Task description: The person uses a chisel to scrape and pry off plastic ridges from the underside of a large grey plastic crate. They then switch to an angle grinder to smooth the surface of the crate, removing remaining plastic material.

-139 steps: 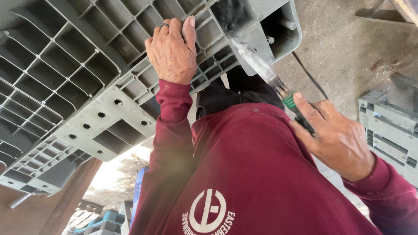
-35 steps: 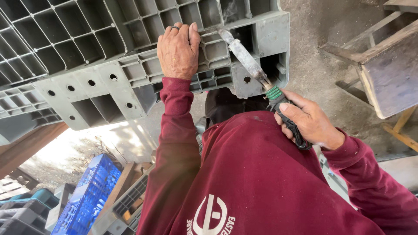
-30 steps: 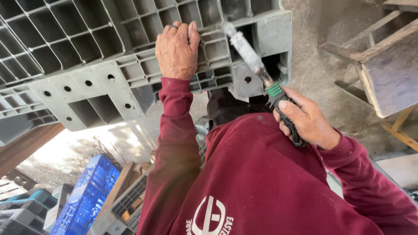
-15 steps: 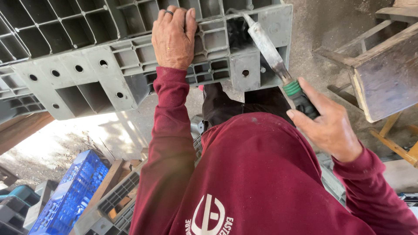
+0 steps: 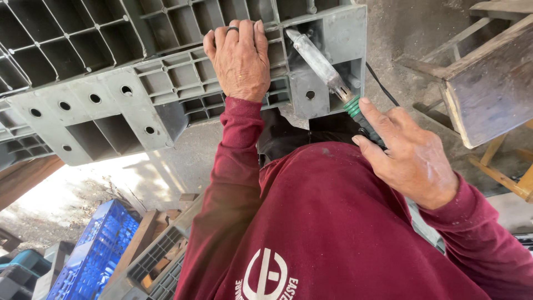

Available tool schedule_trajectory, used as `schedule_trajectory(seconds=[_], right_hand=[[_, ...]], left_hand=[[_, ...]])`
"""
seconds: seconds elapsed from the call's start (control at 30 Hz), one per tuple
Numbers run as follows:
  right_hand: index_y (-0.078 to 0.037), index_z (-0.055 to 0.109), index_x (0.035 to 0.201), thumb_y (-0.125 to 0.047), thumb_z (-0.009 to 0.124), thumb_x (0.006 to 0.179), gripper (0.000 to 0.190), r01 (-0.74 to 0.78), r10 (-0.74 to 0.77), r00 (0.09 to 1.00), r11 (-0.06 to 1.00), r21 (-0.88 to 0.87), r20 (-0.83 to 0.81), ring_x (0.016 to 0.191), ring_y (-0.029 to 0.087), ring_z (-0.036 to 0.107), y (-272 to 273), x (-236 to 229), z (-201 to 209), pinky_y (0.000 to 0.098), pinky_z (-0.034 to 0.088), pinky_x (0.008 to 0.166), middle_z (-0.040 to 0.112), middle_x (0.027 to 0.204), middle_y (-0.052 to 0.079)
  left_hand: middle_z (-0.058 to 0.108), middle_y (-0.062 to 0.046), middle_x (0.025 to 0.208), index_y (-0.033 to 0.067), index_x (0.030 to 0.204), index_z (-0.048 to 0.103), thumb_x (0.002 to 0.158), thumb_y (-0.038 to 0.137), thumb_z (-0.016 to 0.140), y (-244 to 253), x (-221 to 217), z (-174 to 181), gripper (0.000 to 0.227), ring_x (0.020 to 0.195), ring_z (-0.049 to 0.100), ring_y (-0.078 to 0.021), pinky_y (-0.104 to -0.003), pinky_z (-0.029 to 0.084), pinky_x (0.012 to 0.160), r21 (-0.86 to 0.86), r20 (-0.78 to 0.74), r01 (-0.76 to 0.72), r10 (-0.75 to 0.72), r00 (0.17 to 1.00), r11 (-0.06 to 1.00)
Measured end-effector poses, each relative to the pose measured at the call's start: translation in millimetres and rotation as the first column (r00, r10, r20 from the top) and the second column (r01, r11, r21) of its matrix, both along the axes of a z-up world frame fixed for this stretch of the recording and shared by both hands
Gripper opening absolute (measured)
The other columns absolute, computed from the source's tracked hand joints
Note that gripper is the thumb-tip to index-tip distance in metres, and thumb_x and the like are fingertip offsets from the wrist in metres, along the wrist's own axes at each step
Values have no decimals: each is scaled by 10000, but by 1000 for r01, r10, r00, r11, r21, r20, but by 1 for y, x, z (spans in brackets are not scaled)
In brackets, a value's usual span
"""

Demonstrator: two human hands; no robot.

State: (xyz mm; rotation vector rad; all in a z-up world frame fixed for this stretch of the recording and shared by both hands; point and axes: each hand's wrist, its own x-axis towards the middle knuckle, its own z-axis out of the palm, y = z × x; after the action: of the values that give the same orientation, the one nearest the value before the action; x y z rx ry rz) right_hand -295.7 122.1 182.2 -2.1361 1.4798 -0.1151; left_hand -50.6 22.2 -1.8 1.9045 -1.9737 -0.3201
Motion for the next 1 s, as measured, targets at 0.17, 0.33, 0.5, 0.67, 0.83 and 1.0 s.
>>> schedule_trajectory(seconds=[0.17, 0.33, 0.5, 0.67, 0.83, 1.0], right_hand=[[26, 729, 957, -110, 797, 873, 174, -267, 250, 956, 958, -106, -152, 777, 220, 580, -14, 1, 15, 314, 480, 497, 699, 1213, 171], [21, 741, 916, -94, 785, 840, 145, -275, 260, 955, 957, -96, -143, 843, 245, 588, -21, 11, 27, 344, 507, 528, 657, 1266, 180], [38, 757, 987, -116, 790, 842, 214, -226, 212, 959, 973, -56, -185, 837, 233, 578, -19, 19, 31, 365, 518, 553, 659, 1225, 119], [32, 736, 1012, -123, 796, 853, 229, -276, 257, 938, 960, -52, -233, 813, 235, 577, -18, 17, 27, 336, 497, 526, 681, 1226, 155], [-4, 620, 1311, -147, 798, 881, 486, -58, 59, 992, 998, 12, -115, 708, 228, 535, -15, 20, 28, 363, 475, 533, 580, 944, 117], [-8, 624, 1375, -169, 813, 866, 567, 69, -62, 993, 995, 71, -99, 574, 212, 480, -13, 21, 29, 368, 444, 491, 520, 813, 112]], left_hand=[[660, -46, 955, 86, 965, 639, 1095, 299, 523, 2, -1, -3, 275, 988, 584, -273, -487, 355, 1097, -43, -14, -7, 7, 1000, 999], [659, -46, 958, 90, 946, 630, 1081, 292, 544, 2, 1, -3, 257, 980, 579, -278, -486, 356, 1082, -57, -27, -10, 8, 1000, 998], [656, -47, 950, 91, 949, 633, 1069, 282, 559, 0, 1, -1, 237, 973, 577, -280, -487, 356, 1082, -41, -41, -10, 8, 999, 999], [659, -39, 953, 97, 944, 629, 1070, 289, 553, 2, 1, -6, 242, 979, 578, -274, -492, 349, 1094, -37, -26, -18, 17, 1000, 999], [654, -39, 940, 95, 948, 632, 1074, 296, 542, 0, 0, -6, 254, 983, 581, -272, -498, 344, 1098, -44, -26, -14, 12, 1000, 999], [660, -41, 947, 96, 935, 630, 1078, 298, 544, 1, 0, -7, 262, 980, 581, -274, -491, 349, 1097, -32, -29, -21, 20, 999, 999]])
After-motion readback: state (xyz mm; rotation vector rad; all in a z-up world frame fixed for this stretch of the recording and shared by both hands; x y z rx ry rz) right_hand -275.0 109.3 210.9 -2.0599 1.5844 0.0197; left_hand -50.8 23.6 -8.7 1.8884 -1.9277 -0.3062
